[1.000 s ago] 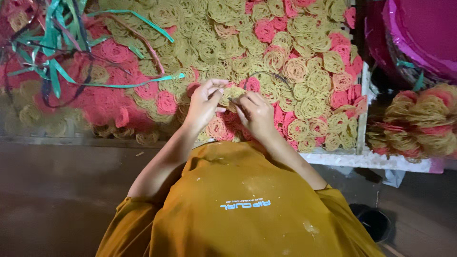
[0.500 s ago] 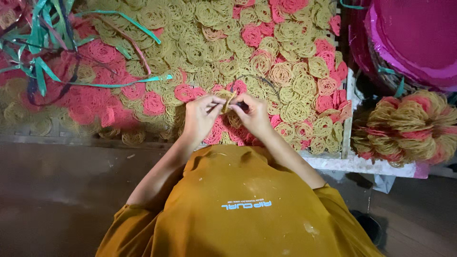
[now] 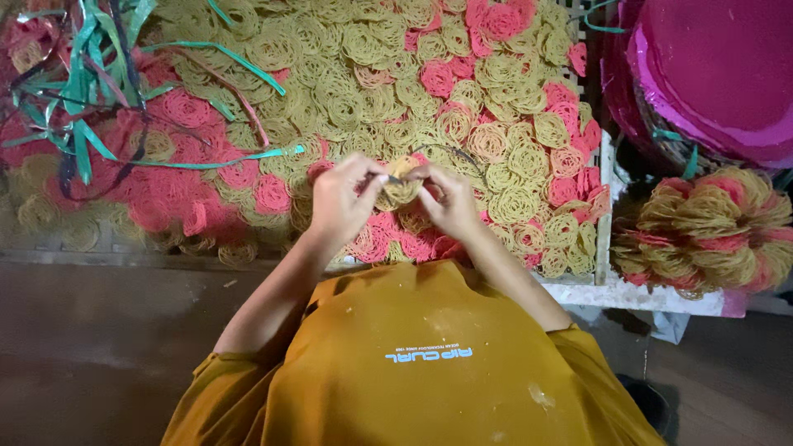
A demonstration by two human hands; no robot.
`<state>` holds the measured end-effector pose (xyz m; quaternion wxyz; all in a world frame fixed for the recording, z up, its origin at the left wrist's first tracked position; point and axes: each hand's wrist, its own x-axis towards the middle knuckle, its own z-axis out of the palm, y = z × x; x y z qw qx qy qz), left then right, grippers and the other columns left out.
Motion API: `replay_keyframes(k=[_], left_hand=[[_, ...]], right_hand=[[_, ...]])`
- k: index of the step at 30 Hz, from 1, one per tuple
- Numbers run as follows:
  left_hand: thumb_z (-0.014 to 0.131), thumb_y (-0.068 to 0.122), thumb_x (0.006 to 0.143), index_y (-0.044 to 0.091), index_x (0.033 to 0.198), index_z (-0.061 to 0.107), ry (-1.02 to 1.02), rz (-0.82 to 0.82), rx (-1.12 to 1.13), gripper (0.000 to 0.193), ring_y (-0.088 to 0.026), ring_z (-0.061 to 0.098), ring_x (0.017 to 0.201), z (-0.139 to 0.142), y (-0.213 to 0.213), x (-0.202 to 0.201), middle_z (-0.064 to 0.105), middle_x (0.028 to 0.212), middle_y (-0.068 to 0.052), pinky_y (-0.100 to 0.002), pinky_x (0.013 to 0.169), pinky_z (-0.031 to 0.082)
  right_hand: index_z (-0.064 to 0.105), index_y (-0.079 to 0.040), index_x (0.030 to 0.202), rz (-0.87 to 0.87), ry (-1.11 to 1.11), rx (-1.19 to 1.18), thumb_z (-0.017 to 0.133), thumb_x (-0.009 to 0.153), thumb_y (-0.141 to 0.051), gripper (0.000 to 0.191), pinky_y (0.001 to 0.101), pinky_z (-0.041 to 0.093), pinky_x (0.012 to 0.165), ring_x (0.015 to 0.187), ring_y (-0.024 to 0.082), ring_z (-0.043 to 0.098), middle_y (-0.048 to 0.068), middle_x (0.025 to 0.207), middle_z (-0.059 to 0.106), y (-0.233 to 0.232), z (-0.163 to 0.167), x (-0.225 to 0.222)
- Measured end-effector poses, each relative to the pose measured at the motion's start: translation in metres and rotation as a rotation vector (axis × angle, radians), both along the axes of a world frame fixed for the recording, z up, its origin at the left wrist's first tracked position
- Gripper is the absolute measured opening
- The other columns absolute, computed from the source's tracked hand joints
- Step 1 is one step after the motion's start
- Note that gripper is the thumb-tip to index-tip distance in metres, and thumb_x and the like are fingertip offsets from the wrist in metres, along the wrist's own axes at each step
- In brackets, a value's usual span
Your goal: The person gathers loose pink and yellow noodle loops from a tray, stacks them into a bundle, and secures the bundle with a rubber band. The person then places the finished bundle into a pink basket and repeats the process.
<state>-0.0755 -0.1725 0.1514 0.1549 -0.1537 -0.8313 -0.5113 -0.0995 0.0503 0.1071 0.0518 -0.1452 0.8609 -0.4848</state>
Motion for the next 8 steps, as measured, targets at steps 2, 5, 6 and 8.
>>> replay_keyframes(k=[2,5,6,8], left_hand=[[0.070,-0.001,0.096,0.005,0.103,0.072,-0.103,0.011,0.216,0.010,-0.015,0.071,0.086,0.000,-0.005,-0.010,0.072,0.097,-0.007,-0.029,0.079,0.059],[0.069,-0.001,0.097,0.007,0.101,0.071,-0.199,0.001,0.241,0.009,-0.011,0.071,0.084,0.002,-0.008,-0.017,0.072,0.098,-0.005,-0.027,0.074,0.061],[0.070,0.000,0.096,0.007,0.101,0.072,-0.213,-0.038,0.234,0.009,-0.012,0.071,0.085,0.005,-0.006,-0.017,0.073,0.097,-0.006,-0.027,0.074,0.060],[0.072,0.001,0.094,0.007,0.100,0.073,-0.237,-0.109,0.219,0.008,-0.015,0.072,0.086,0.012,0.001,-0.015,0.074,0.095,-0.008,-0.028,0.075,0.059]], right_hand=[[0.072,-0.012,0.116,0.095,0.264,0.026,0.066,0.091,0.005,0.030,0.0399,0.050,0.090,0.106,0.022,0.064,0.009,0.121,0.071,0.004,-0.004,-0.004],[0.076,-0.016,0.113,0.121,0.306,0.283,0.064,0.083,0.003,0.038,0.0472,0.042,0.108,0.126,0.027,0.054,0.008,0.128,0.063,0.006,-0.008,0.001],[0.077,-0.019,0.112,0.110,0.263,0.406,0.064,0.080,0.002,0.040,0.0485,0.037,0.109,0.126,0.028,0.049,0.008,0.127,0.061,0.006,-0.007,0.004],[0.072,-0.021,0.129,0.058,0.271,0.277,0.059,0.090,-0.001,0.045,0.0485,0.030,0.121,0.139,0.025,0.044,0.002,0.143,0.055,0.004,-0.005,0.004]])
